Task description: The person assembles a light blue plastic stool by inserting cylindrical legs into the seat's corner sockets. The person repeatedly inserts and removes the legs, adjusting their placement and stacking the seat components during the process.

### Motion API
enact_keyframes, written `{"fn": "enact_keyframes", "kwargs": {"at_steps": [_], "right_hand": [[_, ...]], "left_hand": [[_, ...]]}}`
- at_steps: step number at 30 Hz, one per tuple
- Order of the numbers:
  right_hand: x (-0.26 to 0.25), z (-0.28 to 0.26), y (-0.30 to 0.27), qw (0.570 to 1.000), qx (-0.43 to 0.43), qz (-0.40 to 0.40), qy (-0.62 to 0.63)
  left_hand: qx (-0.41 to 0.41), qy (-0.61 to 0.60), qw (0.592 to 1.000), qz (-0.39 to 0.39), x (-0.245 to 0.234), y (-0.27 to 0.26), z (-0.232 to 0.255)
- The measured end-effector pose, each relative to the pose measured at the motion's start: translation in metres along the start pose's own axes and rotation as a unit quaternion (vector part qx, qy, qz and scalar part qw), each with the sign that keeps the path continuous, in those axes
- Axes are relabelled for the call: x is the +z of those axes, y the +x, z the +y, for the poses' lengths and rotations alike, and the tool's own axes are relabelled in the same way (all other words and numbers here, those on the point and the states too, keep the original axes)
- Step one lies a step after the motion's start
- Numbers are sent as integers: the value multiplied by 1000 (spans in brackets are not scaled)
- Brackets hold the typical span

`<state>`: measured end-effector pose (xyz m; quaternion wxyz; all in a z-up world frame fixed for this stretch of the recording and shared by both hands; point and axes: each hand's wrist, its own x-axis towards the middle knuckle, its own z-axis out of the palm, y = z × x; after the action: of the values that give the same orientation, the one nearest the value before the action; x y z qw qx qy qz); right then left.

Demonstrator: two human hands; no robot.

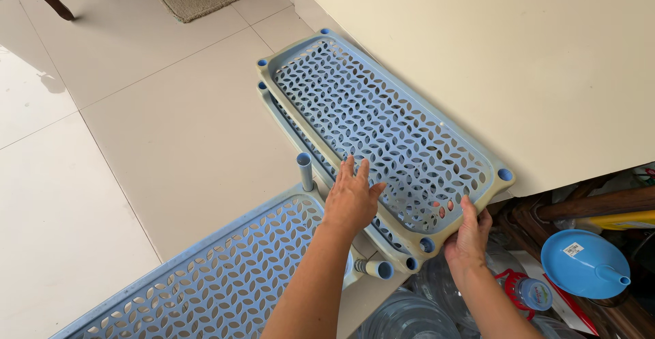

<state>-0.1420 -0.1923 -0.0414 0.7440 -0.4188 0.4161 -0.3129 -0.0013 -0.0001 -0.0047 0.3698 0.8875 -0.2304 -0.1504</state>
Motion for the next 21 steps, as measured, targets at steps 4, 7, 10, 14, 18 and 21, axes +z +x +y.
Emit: {"fn": "enact_keyframes", "kwargs": {"at_steps": [4, 7, 10, 14, 18, 21], "right_hand": [[-13, 22, -1, 1000, 15, -17, 11], [-24, 34, -1, 998, 47, -28, 13], [-34, 46, 2, 996, 86, -22, 8], [-49, 64, 15, 995, 100, -14, -6], [-58, 71, 28, 988, 118, 38, -92], [-65, 73, 32, 964, 83, 100, -232]], "left_hand": [[-9, -5, 1000, -7, 15, -3, -5], [-25, -8, 1000, -17, 24, -5, -6], [-36, -12, 999, -25, 33, -7, -7], [-54, -13, 998, -40, 48, -13, -10], [-67, -22, 996, -45, 57, -20, -10], [-81, -26, 995, -53, 63, -25, -8]]}}
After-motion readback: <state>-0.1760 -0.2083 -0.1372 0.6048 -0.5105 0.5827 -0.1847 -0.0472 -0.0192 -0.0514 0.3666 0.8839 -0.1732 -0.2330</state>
